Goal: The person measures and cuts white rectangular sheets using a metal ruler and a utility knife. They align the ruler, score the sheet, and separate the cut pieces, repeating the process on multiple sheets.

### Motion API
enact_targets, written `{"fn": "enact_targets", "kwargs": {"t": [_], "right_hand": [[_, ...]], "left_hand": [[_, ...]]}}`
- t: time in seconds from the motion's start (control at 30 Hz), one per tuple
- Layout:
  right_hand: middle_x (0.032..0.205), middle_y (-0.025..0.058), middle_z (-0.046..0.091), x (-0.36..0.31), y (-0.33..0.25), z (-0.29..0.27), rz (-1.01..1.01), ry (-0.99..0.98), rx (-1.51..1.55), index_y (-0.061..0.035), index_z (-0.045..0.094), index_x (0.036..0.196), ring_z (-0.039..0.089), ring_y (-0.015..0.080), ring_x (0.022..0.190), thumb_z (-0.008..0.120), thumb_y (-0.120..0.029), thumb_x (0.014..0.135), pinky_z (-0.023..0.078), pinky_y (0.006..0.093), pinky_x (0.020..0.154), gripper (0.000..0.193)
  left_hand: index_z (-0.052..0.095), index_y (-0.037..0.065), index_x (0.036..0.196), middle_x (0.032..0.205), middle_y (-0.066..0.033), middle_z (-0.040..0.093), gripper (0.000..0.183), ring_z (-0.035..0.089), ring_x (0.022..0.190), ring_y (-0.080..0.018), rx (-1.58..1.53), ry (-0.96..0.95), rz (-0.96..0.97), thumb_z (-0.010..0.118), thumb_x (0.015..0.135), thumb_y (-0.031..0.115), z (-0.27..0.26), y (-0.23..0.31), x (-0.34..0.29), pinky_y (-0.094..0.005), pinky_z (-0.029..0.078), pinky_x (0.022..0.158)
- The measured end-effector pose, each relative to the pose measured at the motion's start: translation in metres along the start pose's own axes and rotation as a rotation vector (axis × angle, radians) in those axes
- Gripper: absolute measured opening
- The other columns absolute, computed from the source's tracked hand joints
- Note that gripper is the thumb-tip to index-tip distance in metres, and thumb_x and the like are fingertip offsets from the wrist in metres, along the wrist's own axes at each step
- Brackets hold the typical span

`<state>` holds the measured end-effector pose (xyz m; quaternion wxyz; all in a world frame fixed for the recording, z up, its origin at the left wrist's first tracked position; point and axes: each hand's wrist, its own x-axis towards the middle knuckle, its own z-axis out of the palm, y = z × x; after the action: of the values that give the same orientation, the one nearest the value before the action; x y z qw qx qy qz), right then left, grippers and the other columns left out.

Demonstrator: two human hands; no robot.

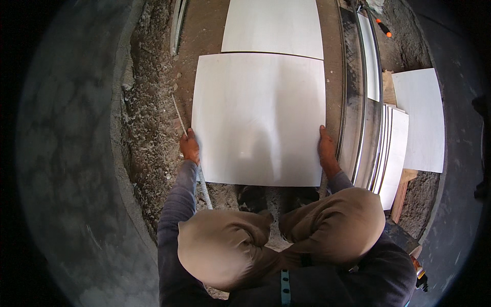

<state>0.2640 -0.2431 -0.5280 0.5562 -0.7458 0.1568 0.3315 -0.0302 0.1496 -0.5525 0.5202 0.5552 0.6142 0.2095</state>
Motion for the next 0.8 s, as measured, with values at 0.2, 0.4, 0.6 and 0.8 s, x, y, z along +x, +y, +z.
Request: {"fn": "enact_targets", "kwargs": {"t": [0.2, 0.4, 0.6, 0.8], "right_hand": [[0.134, 0.0231, 0.061, -0.010, -0.011, 0.002, 0.018, -0.017, -0.046, 0.0079, 0.056, 0.140, 0.055, 0.0304, 0.121, 0.049, -0.054, 0.103, 0.038, 0.0387, 0.110, 0.073], [0.125, 0.0189, 0.065, -0.026, -0.020, 0.002, -0.066, -0.028, -0.014, 0.0068, 0.062, 0.131, 0.058, 0.0271, 0.113, 0.050, -0.048, 0.105, 0.042, 0.0374, 0.105, 0.062], [0.096, 0.0076, 0.067, -0.074, -0.043, -0.016, -0.191, 0.016, -0.012, -0.0023, 0.068, 0.100, 0.058, 0.0185, 0.091, 0.052, -0.046, 0.106, 0.047, 0.0356, 0.088, 0.047], [0.075, 0.0076, 0.059, -0.123, -0.160, -0.046, -0.517, 0.305, -0.375, -0.0027, 0.068, 0.088, 0.054, 0.0187, 0.074, 0.052, -0.048, 0.106, 0.046, 0.0374, 0.073, 0.051]], "left_hand": [[0.067, -0.007, 0.103, 0.085, -0.0080, 0.067, 0.046, 0.059, 0.076, -0.0193, 0.060, 0.006, 0.047, 0.053, 0.107, 0.037, -0.001, -0.002, 0.002, -0.0387, 0.047, 0.074], [0.067, -0.008, 0.104, 0.087, -0.0076, 0.068, 0.046, 0.058, 0.076, -0.0191, 0.070, 0.014, 0.036, 0.052, 0.107, 0.036, -0.001, -0.008, 0.002, -0.0388, 0.047, 0.074], [0.067, -0.004, 0.108, 0.096, -0.0062, 0.069, 0.045, 0.060, 0.082, -0.0153, -0.192, -0.093, -0.018, 0.053, 0.107, 0.038, -0.019, 0.009, -0.034, -0.0341, 0.049, 0.076], [0.064, 0.000, 0.119, 0.104, -0.0048, 0.069, 0.043, 0.062, 0.088, -0.0148, -0.357, -0.275, 0.110, 0.052, 0.108, 0.040, -0.002, 0.068, -0.074, -0.0325, 0.050, 0.080]]}}
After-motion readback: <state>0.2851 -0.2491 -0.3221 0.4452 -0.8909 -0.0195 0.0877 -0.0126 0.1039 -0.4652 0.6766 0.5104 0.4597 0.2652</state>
